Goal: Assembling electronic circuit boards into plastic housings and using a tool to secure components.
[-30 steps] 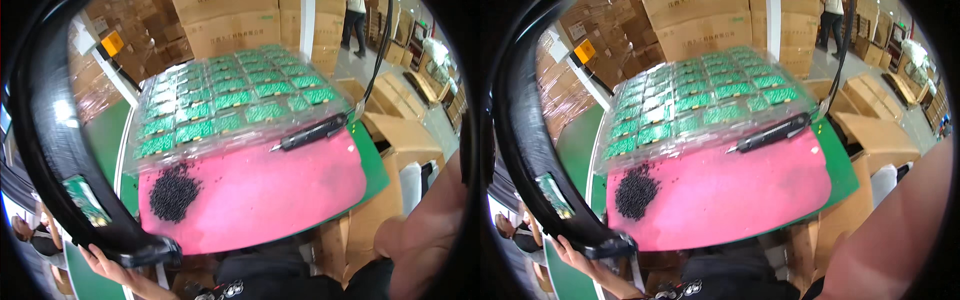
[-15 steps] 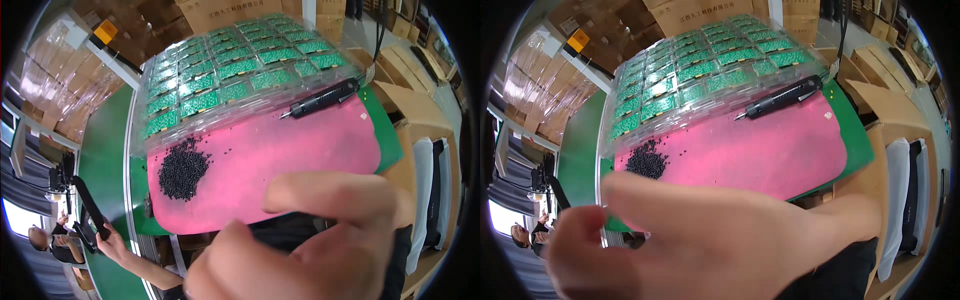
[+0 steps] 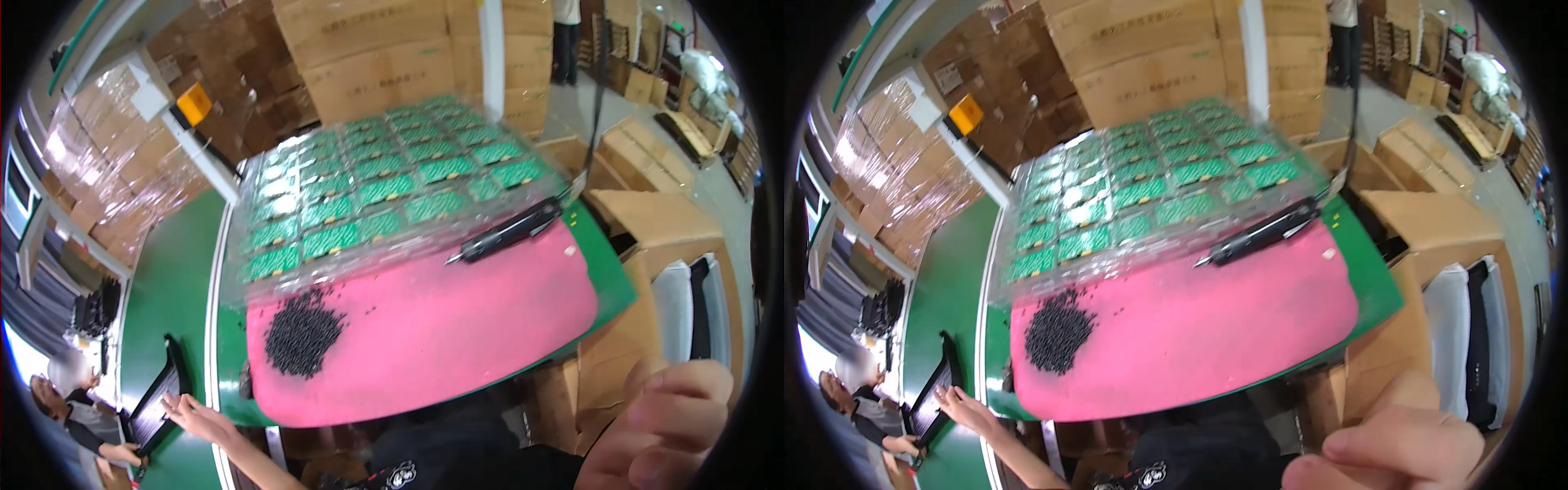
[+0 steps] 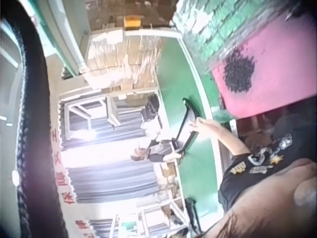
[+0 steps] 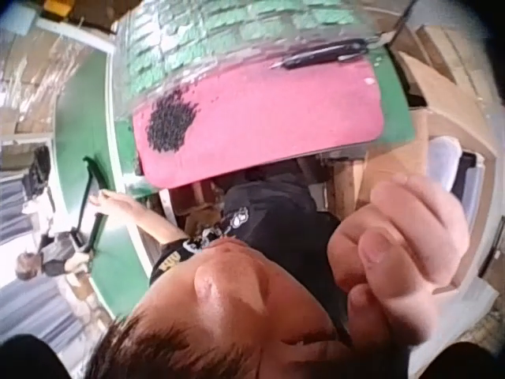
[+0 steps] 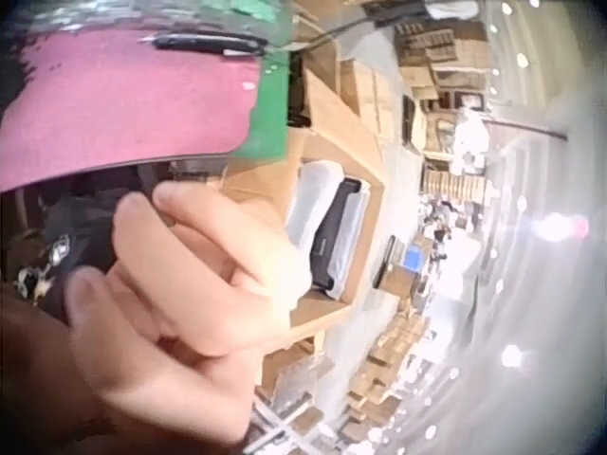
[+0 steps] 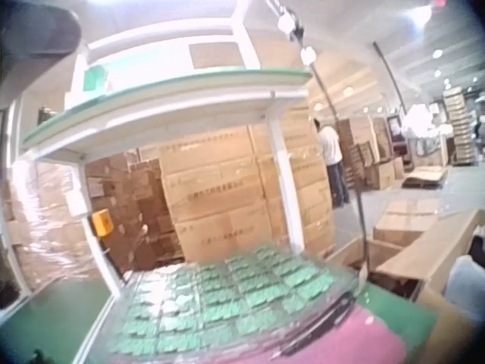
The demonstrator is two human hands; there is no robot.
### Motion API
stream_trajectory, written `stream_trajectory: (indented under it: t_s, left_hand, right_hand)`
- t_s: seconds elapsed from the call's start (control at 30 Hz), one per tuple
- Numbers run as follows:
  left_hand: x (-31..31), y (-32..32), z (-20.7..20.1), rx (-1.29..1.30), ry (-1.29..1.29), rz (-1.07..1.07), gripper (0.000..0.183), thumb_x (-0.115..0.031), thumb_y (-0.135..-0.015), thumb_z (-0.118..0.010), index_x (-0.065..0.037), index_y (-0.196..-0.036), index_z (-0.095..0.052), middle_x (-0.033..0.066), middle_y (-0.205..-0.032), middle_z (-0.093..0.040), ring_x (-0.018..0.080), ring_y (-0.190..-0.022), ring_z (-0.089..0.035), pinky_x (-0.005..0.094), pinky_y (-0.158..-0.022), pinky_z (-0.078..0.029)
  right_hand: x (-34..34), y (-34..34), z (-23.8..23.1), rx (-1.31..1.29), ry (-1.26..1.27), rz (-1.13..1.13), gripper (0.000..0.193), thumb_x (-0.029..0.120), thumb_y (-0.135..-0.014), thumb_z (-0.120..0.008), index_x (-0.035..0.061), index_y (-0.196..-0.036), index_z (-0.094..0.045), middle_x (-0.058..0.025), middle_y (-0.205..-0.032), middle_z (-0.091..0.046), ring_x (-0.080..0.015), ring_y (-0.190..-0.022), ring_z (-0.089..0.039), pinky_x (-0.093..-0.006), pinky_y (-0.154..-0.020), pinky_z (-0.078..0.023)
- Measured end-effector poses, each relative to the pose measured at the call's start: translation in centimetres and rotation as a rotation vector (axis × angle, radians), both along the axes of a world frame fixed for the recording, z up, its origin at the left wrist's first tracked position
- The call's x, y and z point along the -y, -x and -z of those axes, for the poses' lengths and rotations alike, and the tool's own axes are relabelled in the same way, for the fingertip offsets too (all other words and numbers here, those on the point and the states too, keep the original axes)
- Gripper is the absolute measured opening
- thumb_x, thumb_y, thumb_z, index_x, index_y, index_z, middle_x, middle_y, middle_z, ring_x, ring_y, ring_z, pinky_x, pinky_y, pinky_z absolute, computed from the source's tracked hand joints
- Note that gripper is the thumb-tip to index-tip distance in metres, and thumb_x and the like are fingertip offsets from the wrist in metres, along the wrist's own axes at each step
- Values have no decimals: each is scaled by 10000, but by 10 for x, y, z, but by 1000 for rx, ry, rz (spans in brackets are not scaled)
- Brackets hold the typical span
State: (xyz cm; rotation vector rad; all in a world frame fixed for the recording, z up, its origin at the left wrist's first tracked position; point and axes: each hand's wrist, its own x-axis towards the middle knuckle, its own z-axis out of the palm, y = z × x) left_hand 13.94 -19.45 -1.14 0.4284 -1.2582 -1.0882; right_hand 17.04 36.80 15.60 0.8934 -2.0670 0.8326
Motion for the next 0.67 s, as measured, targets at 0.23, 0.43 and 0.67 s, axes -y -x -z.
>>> stream_trajectory:
  t_s: [0.23,0.43,0.67]
  left_hand:
    - [-20,58,37,222,153,516,401,-44,-964,-467,-2,-1362,-484,92,-1208,-579,171,-1134,-538,322,-960,-411]
    - [-66,70,22,341,255,651,280,-40,-938,-554,25,-1210,-572,137,-1119,-633,236,-1001,-606,357,-860,-487]
    - [-107,63,3,488,467,822,200,-67,-986,-554,-2,-1171,-591,143,-1050,-629,238,-972,-607,346,-914,-491]
  right_hand:
    - [28,34,74,-508,-36,401,210,125,-488,-621,50,-684,-637,-96,-722,-633,-232,-618,-627,-366,-501,-494]
    - [-206,-13,177,411,-230,1357,624,177,-836,-690,13,-1358,-389,-215,-1269,-524,-382,-1157,-528,-465,-966,-446]
    - [-287,-172,300,1520,87,1759,1076,510,-813,-735,102,-1576,-96,-178,-1643,-82,-418,-1497,-139,-657,-1137,-212]
